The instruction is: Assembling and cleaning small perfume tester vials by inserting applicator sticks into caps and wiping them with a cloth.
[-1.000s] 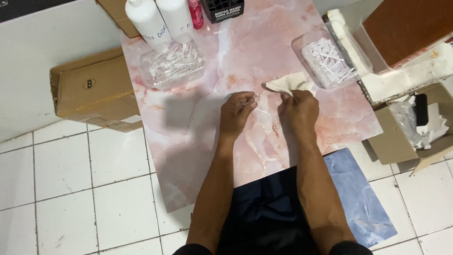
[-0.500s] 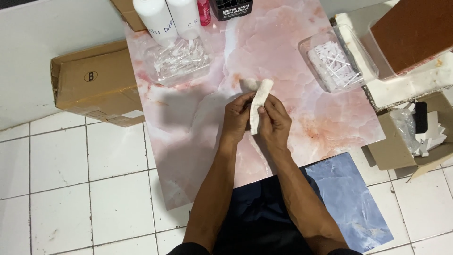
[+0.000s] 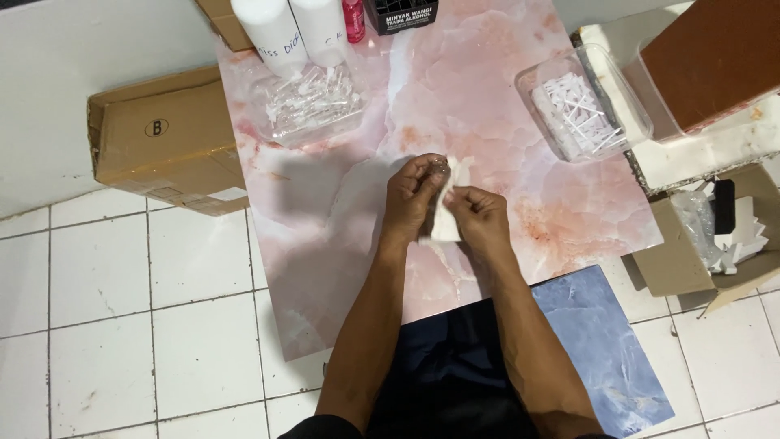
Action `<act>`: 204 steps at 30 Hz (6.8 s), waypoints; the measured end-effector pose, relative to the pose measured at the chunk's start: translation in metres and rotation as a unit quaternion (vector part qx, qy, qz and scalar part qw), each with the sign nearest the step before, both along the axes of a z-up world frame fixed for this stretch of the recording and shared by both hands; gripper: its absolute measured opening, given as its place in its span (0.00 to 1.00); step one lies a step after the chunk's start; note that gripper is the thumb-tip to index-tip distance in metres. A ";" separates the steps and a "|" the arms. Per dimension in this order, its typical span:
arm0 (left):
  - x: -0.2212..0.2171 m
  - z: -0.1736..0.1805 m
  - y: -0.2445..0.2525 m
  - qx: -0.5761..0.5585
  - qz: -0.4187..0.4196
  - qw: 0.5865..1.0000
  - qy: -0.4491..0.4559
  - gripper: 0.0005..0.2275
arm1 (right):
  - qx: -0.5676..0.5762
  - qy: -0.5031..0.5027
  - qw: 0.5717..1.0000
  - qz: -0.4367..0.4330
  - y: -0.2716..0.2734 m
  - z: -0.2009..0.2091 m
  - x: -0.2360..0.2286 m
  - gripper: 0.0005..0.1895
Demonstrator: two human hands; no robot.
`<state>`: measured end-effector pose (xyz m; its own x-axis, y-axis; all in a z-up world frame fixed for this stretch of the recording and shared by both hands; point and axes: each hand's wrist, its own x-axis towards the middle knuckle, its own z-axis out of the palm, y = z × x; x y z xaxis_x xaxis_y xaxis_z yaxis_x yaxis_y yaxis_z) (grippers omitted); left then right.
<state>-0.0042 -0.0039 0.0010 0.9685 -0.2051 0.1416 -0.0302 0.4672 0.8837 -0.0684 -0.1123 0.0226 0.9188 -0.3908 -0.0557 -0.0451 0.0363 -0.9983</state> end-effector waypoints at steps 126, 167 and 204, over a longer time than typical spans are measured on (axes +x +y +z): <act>0.010 -0.036 -0.005 0.345 0.240 0.898 -0.130 0.11 | -0.509 -0.090 0.853 -0.068 -0.028 -0.048 0.048 0.01; 0.005 0.015 -0.064 0.343 0.338 0.788 -0.383 0.06 | -0.313 -0.086 0.945 0.031 -0.225 0.034 0.008 0.07; 0.079 0.089 -0.193 0.313 -0.040 0.900 -0.302 0.12 | -0.290 -0.173 0.941 0.022 -0.240 0.079 0.075 0.06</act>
